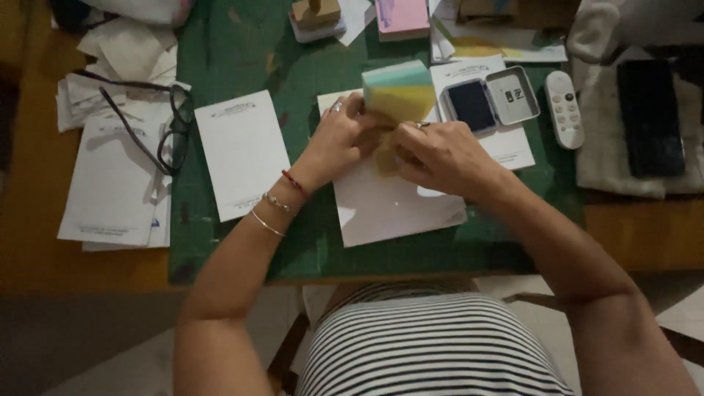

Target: Using a rubber stamp and ink pad to mark individual pages in a small notepad or stack of cards.

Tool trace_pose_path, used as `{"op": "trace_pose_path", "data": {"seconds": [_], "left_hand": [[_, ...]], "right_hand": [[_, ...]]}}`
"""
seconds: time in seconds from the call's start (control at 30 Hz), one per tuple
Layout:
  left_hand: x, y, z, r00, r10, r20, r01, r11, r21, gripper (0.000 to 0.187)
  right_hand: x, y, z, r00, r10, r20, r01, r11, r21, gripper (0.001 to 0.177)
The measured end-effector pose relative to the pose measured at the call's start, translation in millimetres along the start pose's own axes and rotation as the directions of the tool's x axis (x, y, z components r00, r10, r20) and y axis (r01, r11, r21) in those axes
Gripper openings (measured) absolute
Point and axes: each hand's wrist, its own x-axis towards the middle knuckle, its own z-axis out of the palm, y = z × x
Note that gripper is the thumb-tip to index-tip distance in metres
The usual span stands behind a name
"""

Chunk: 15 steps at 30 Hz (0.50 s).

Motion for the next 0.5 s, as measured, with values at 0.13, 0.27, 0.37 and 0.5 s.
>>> {"op": "trace_pose_path", "data": {"seconds": [0.13, 0.27, 0.37, 0.5], "left_hand": [[0.9, 7.3, -10.3, 0.999, 0.017, -0.032, -0.017, 1.0, 0.007, 0.029], [-6.1, 16.6, -10.9, 0.999, 0.02, -0.044, -0.026, 0.99, -0.136, 0.025], [-3.8, 16.1, -15.0, 0.999, 0.019, -0.045, -0.028, 0.979, -0.201, 0.026], [-2.9, 23.5, -23.1, 0.999, -0.032, -0.017, 0.026, 0.96, -0.28, 0.036]], "right_hand": [[-0.5, 6.7, -15.9, 0.999, 0.02, -0.026, -0.018, 0.994, 0.106, 0.026], [-38.1, 35.4, -45.5, 0.978, 0.133, -0.159, -0.059, 0.915, 0.399, 0.024], [-51.2, 59.4, -64.8, 0.937, 0.186, -0.296, -0.081, 0.939, 0.334, 0.023], [-57.5, 66.8, -74.2, 0.797, 0.535, -0.281, -0.554, 0.833, 0.015, 0.022]]}}
